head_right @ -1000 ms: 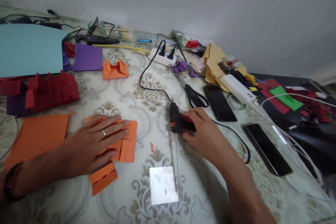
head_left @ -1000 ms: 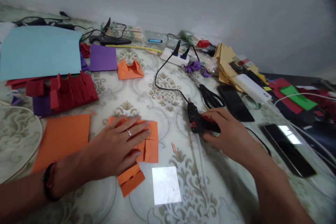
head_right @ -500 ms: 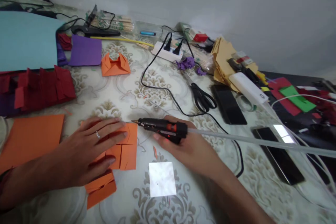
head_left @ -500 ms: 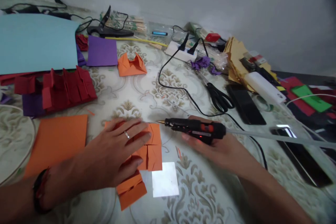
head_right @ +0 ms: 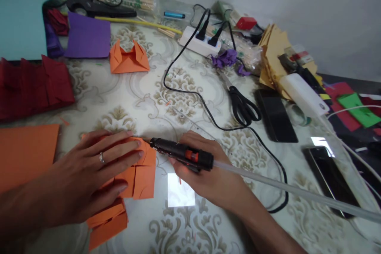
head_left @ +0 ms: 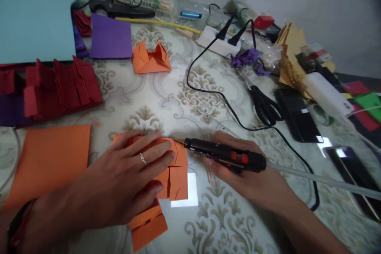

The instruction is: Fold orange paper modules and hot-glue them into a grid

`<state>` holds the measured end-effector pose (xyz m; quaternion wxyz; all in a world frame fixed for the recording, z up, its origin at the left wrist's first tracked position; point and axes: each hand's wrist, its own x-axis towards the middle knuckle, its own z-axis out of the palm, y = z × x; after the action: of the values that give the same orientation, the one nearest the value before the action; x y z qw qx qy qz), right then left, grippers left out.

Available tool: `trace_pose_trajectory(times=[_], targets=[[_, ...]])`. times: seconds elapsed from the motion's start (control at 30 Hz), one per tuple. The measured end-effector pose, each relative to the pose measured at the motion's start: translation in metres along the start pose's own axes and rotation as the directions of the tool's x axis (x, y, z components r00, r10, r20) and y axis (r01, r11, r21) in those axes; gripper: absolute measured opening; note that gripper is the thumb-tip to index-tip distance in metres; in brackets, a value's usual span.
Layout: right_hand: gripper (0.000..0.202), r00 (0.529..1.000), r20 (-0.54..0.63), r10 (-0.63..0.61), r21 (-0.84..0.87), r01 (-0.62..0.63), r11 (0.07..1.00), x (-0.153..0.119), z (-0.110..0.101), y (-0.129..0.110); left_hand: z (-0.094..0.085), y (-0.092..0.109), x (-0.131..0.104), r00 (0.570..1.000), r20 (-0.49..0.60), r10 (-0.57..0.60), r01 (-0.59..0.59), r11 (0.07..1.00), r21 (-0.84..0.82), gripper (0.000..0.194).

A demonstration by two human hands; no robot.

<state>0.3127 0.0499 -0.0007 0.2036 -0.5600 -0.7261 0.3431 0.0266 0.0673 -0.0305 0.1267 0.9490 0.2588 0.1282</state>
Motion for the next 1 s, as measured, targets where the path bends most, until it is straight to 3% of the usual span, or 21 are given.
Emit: trace_pose_trajectory(times=[0.2, 1.0], targets=[[0.03, 0.999, -0.037, 0.02, -0.002, -0.02, 1.0, -0.001, 0.004, 0.001, -0.002, 0.001, 0.002, 1.0, -0.011, 0.024, -0.024, 1.0, 0.015, 0.042], [0.031, 0.988, -0.108, -0.112, -0.094, 0.102, 0.99, 0.002, 0.011, 0.005, -0.002, 0.002, 0.001, 1.0, -0.013, -0.002, 0.002, 1.0, -0.001, 0.041]])
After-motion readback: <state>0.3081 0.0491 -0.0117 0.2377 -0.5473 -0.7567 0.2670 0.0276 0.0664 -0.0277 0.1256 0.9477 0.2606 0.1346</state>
